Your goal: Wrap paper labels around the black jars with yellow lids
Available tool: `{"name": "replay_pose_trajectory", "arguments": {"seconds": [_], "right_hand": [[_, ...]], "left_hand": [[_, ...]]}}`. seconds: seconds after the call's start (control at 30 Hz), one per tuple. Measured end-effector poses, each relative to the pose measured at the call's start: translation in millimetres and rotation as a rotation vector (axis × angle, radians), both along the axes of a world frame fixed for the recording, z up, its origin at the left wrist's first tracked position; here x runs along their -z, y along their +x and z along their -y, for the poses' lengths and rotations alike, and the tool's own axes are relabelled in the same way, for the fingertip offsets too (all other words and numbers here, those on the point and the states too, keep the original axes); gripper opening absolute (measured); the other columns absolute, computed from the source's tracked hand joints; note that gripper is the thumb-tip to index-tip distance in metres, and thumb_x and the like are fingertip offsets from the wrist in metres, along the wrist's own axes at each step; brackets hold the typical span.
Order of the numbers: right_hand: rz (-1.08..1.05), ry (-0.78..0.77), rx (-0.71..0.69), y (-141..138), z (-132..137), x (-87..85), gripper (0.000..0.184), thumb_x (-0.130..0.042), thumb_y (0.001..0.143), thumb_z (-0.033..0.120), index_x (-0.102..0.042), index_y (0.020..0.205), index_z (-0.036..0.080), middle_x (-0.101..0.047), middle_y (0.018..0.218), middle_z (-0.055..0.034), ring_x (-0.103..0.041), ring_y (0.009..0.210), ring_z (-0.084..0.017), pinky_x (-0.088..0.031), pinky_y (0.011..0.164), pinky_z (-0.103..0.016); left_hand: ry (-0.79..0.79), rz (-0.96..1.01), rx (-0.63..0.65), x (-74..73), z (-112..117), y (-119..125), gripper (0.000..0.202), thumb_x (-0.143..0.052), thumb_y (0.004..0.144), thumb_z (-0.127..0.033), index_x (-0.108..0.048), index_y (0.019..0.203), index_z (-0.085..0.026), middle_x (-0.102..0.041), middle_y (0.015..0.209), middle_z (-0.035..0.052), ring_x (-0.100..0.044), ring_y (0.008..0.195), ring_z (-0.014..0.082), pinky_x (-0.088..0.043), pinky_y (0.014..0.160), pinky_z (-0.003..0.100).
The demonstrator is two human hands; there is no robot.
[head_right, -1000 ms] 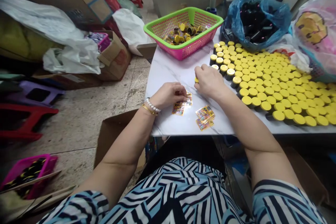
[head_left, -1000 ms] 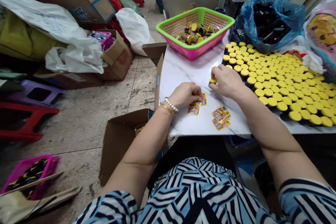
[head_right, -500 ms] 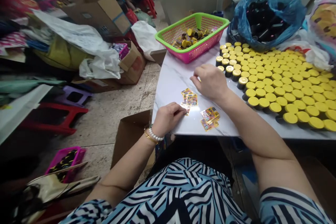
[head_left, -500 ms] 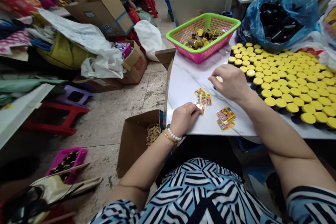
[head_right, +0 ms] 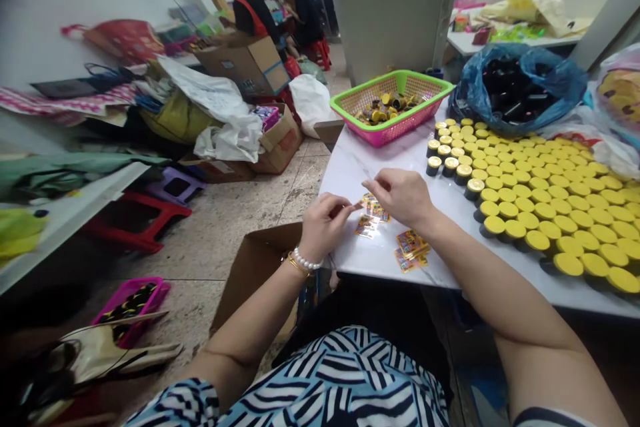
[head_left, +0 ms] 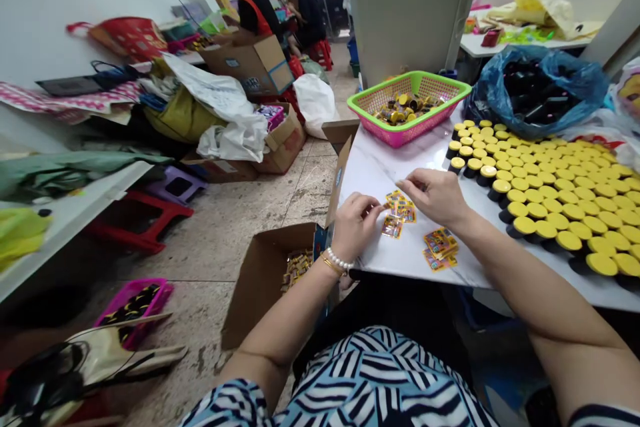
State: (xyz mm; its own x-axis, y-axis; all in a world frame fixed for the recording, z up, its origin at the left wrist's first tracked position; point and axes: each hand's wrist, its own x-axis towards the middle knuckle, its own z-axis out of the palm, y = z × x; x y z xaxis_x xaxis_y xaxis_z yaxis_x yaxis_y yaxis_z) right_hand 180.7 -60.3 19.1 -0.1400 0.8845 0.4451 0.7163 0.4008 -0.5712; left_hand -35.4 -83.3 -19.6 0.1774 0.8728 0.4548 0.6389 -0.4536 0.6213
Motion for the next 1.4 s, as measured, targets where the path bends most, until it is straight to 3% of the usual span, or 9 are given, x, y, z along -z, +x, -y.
{"name": "replay_pose_trajectory", "arguments": {"seconds": [0.17,0.23,0.33,0.47,0.57,0.63,0.77,1.03,1.4], "right_hand": [[-0.322,-0.308,-0.102,-5,-2,-0.2,0.055,-0.062,0.089,0.073,-0.076,0.075,0.022,-0.075,0.071,-0.0041,-0.066,0.069,-0.021,-0.046,0.065,-0.032],[-0.476,-0.415,-0.174,-7,-6,2.4,0.054,-0.066,0.086,0.073,-0.077,0.076,0.021,-0.076,0.075,-0.0045,-0.066,0.071,-0.02,-0.047,0.064,-0.031],[-0.648,-0.416,-0.206,-8,-11,6.1,0.045,-0.075,0.081,0.065,-0.076,0.074,0.021,-0.074,0.073,-0.0022,-0.061,0.067,-0.017,-0.048,0.066,-0.03],[-0.737,-0.38,-0.147,-5,-17,9.7,0.039,-0.08,0.079,0.056,-0.073,0.067,0.02,-0.066,0.062,0.0012,-0.053,0.06,-0.013,-0.044,0.063,-0.028],[-0.753,-0.406,-0.122,-4,-18,11.5,0.039,-0.08,0.078,0.055,-0.072,0.066,0.019,-0.065,0.062,0.0011,-0.052,0.059,-0.013,-0.042,0.062,-0.028],[-0.736,-0.421,-0.131,-6,-17,12.2,0.039,-0.08,0.079,0.055,-0.072,0.066,0.019,-0.065,0.062,0.001,-0.052,0.06,-0.013,-0.042,0.063,-0.028],[-0.687,-0.431,-0.179,-11,-13,13.4,0.039,-0.078,0.081,0.055,-0.073,0.071,0.018,-0.065,0.064,0.0006,-0.051,0.061,-0.013,-0.04,0.061,-0.028],[-0.644,-0.268,-0.062,-20,-7,13.9,0.055,-0.066,0.088,0.069,-0.065,0.065,0.019,-0.064,0.063,-0.0016,-0.055,0.063,-0.015,-0.044,0.061,-0.029],[-0.603,-0.195,-0.122,-22,-4,18.6,0.055,-0.065,0.09,0.068,-0.065,0.066,0.019,-0.057,0.063,0.0004,-0.05,0.062,-0.014,-0.04,0.061,-0.029]], "left_hand": [[0.186,0.1,-0.086,-24.8,-12,4,0.02,-0.067,0.099,-0.037,-0.074,0.091,-0.02,-0.066,0.088,0.0039,-0.058,0.075,0.0137,-0.05,0.075,0.028],[0.222,0.099,-0.04,-28.2,-14,14,0.018,-0.066,0.099,-0.035,-0.075,0.093,-0.021,-0.066,0.09,0.0047,-0.06,0.078,0.0138,-0.05,0.075,0.027],[0.197,0.168,0.031,-28.3,-16,25,0.015,-0.068,0.098,-0.034,-0.076,0.1,-0.021,-0.067,0.096,0.0055,-0.06,0.079,0.0132,-0.051,0.076,0.027],[-0.165,0.481,0.044,-25.9,-26,24,0.032,-0.073,0.091,-0.046,-0.072,0.106,-0.018,-0.068,0.091,0.0057,-0.061,0.075,0.013,-0.05,0.065,0.025],[-0.531,0.722,0.146,-23.9,-37,17,0.045,-0.073,0.086,-0.058,-0.069,0.095,-0.015,-0.066,0.082,0.0046,-0.055,0.063,0.01,-0.039,0.05,0.022],[-0.634,0.79,0.202,-23.0,-40,15,0.049,-0.078,0.08,-0.061,-0.069,0.089,-0.014,-0.064,0.078,0.0032,-0.05,0.057,0.0074,-0.035,0.047,0.021],[-0.601,0.812,0.205,-21.6,-39,20,0.046,-0.088,0.071,-0.053,-0.07,0.082,-0.012,-0.058,0.062,-0.0016,-0.043,0.05,0.0054,-0.032,0.047,0.02],[-0.466,0.984,0.104,-18.9,-25,27,0.046,-0.082,0.078,-0.059,-0.068,0.081,-0.015,-0.047,0.054,-0.0061,-0.037,0.044,0.0048,-0.026,0.042,0.02],[-0.423,1.056,0.086,-18.1,-18,20,0.046,-0.079,0.084,-0.058,-0.079,0.092,-0.013,-0.048,0.06,-0.0037,-0.037,0.047,0.0038,-0.024,0.041,0.018]]}}
